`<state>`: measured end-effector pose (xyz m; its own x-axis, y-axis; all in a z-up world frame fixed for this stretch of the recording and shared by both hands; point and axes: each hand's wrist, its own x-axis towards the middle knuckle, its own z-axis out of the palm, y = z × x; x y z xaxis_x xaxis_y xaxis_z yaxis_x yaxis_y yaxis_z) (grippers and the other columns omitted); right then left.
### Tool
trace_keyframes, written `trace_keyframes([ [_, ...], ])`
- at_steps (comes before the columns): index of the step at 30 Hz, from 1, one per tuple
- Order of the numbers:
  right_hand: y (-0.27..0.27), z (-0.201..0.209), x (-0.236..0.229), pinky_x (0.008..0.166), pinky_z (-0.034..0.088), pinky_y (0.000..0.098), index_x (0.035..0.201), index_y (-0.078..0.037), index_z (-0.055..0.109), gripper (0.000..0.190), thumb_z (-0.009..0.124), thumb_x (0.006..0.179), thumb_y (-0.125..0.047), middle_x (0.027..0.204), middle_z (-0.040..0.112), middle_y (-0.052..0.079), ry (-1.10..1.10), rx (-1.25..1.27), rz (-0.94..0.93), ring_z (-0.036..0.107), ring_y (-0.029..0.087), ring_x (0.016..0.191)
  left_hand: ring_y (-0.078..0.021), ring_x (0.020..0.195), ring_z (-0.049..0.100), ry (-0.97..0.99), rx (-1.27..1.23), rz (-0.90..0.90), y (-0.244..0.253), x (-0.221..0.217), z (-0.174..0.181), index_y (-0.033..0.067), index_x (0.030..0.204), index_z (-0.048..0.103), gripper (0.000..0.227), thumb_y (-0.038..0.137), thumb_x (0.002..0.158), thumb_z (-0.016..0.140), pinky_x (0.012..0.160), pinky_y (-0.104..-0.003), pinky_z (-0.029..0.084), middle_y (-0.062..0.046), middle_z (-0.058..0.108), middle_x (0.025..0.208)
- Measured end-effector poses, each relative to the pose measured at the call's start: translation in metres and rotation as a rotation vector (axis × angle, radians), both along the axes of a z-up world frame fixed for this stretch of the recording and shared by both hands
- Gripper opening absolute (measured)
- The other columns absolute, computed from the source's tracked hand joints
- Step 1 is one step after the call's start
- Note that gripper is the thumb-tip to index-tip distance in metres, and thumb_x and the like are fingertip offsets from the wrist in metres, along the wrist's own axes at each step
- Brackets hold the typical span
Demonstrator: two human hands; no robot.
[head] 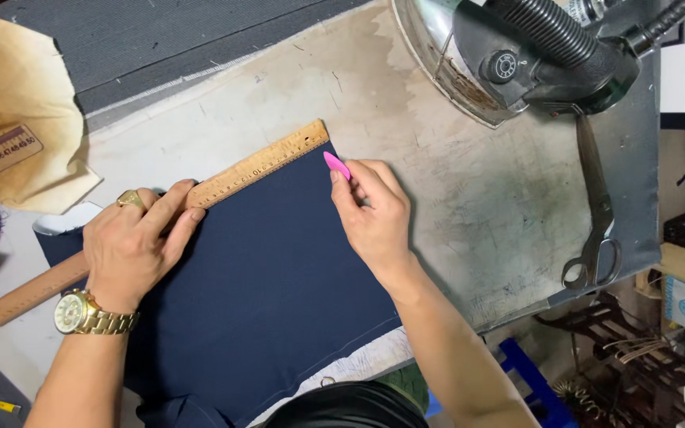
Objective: The person measures and marks a piece of dark fabric with a ruler and tailor's chalk, cuts along the markings with shears, and then irons a white interface material onto the fabric pieces using a steam iron.
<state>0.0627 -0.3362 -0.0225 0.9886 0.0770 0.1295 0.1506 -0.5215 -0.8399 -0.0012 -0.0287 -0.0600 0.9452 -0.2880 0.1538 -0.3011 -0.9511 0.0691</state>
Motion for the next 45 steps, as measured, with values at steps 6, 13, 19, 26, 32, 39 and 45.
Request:
trace_keyframes([
  [6, 0.012, -0.021, 0.003, 0.05, 0.036, 0.0247, 0.1, 0.0, 0.071, 0.004, 0.068, 0.098, 0.0, 0.092, 0.058, 0.005, -0.029, -0.095, -0.025, 0.036, 0.008, 0.053, -0.0204, 0.059, 0.049, 0.0, -0.014, 0.005, 0.001, -0.001, -0.001, 0.0242, 0.127, 0.077, 0.029, 0.043, 0.106, 0.075, 0.055, -0.034, 0.044, 0.001, 0.054, 0.081],
  [13, 0.014, -0.025, 0.003, 0.052, 0.037, 0.0255, 0.102, -0.003, 0.073, 0.005, 0.07, 0.097, -0.002, 0.093, 0.06, 0.004, -0.028, -0.149, -0.025, 0.034, 0.007, 0.052, -0.0215, 0.059, 0.049, 0.011, -0.033, 0.001, 0.0, 0.001, 0.002, 0.0244, 0.127, 0.077, 0.029, 0.044, 0.107, 0.074, 0.056, -0.036, 0.045, 0.0, 0.051, 0.079],
  [19, 0.014, -0.026, 0.004, 0.052, 0.038, 0.0252, 0.1, -0.004, 0.073, 0.004, 0.07, 0.098, -0.002, 0.091, 0.058, 0.003, -0.036, -0.18, -0.018, 0.035, 0.006, 0.051, -0.0218, 0.06, 0.05, 0.009, -0.029, 0.004, -0.001, 0.002, 0.003, 0.025, 0.127, 0.077, 0.028, 0.044, 0.107, 0.074, 0.057, -0.036, 0.047, 0.0, 0.051, 0.079],
  [26, 0.016, -0.028, 0.005, 0.056, 0.043, 0.0261, 0.102, -0.002, 0.072, 0.006, 0.07, 0.097, -0.001, 0.092, 0.059, 0.006, -0.048, -0.176, -0.017, 0.046, 0.009, 0.058, -0.0206, 0.061, 0.051, 0.009, -0.032, 0.017, 0.0, 0.001, 0.001, 0.0255, 0.129, 0.077, 0.03, 0.045, 0.107, 0.073, 0.058, -0.034, 0.046, 0.001, 0.053, 0.08],
  [32, 0.021, -0.023, 0.007, 0.053, 0.044, 0.0335, 0.097, -0.009, 0.069, 0.006, 0.072, 0.095, -0.004, 0.08, 0.047, 0.003, -0.046, -0.278, -0.042, 0.044, 0.016, 0.059, -0.02, 0.061, 0.052, -0.006, -0.025, 0.026, -0.002, 0.002, 0.002, 0.0254, 0.129, 0.077, 0.029, 0.045, 0.108, 0.072, 0.056, -0.034, 0.045, 0.002, 0.055, 0.081],
  [39, -0.031, 0.042, -0.031, 0.048, 0.031, 0.0169, 0.112, -0.009, 0.08, 0.021, 0.069, 0.095, -0.003, 0.09, 0.06, 0.0, 0.312, -0.025, -0.165, 0.038, 0.0, 0.051, -0.0205, 0.065, 0.05, -0.25, 0.178, 0.103, -0.021, 0.005, 0.085, 0.0185, 0.129, 0.084, 0.027, 0.04, 0.116, 0.074, 0.061, -0.033, 0.039, -0.001, 0.053, 0.081],
  [45, -0.088, 0.047, -0.064, 0.043, 0.049, 0.0221, 0.101, -0.001, 0.069, 0.01, 0.064, 0.099, -0.009, 0.084, 0.077, 0.014, 0.503, 0.236, -0.231, 0.064, 0.011, 0.053, -0.0117, 0.087, 0.049, 0.058, -1.173, 0.527, -0.118, -0.025, 0.149, -0.0024, 0.131, 0.057, 0.027, 0.013, 0.109, 0.059, 0.081, -0.027, 0.046, -0.006, 0.056, 0.104],
])
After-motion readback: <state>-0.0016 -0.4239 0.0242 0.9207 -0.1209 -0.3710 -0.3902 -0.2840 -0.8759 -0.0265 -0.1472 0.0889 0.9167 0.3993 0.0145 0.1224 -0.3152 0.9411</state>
